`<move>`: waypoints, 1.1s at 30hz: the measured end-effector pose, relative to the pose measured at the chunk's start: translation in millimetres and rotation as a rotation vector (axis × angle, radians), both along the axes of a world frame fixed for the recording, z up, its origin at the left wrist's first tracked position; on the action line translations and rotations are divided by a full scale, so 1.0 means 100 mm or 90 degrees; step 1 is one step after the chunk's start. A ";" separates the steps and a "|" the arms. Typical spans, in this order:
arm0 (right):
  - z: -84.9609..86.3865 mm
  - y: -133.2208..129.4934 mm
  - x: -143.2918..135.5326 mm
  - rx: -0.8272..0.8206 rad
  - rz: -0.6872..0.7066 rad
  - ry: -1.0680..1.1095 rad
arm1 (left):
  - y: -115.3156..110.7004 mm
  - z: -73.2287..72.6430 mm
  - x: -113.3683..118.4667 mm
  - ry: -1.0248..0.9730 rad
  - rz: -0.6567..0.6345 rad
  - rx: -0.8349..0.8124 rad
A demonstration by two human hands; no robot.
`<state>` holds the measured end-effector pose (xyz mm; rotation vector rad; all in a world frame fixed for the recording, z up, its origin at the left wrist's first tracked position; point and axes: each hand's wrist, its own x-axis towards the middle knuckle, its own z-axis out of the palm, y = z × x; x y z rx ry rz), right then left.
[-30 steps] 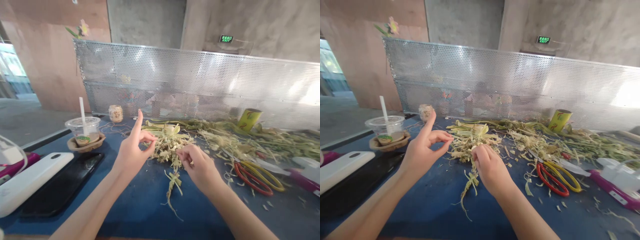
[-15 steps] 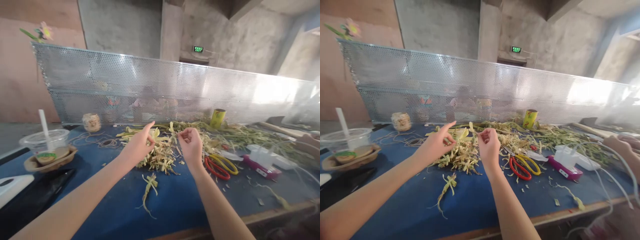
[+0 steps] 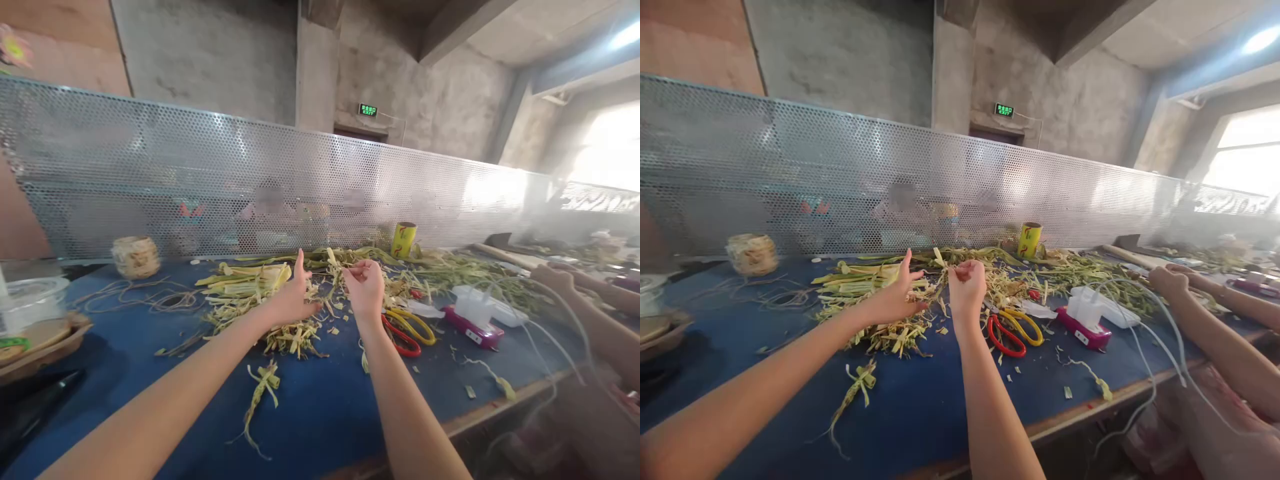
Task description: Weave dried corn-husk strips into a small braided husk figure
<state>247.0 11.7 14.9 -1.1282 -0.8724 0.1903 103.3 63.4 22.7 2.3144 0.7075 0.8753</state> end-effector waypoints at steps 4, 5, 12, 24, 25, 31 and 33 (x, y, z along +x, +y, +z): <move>-0.02 -0.01 -0.13 -0.026 0.136 0.013 | -0.15 -0.08 -0.08 -0.078 0.004 -0.145; -0.02 -0.03 -0.16 -0.031 0.170 0.014 | -0.18 -0.08 -0.08 -0.101 0.012 -0.170; 0.05 -0.14 -0.26 -0.059 0.305 -0.042 | -0.39 -0.05 -0.36 -0.194 0.018 -0.300; -0.37 -0.76 0.19 -0.790 -0.324 -0.587 | -0.50 -0.29 -0.73 -0.168 -0.031 -0.302; -0.38 -0.77 0.21 -0.809 -0.315 -0.588 | -0.51 -0.30 -0.74 -0.163 -0.037 -0.299; -0.31 -0.85 0.43 -0.929 -0.227 -0.566 | -0.56 -0.31 -0.82 -0.149 -0.050 -0.296; -0.31 -0.90 0.49 -0.951 -0.214 -0.565 | -0.57 -0.31 -0.83 -0.141 -0.049 -0.284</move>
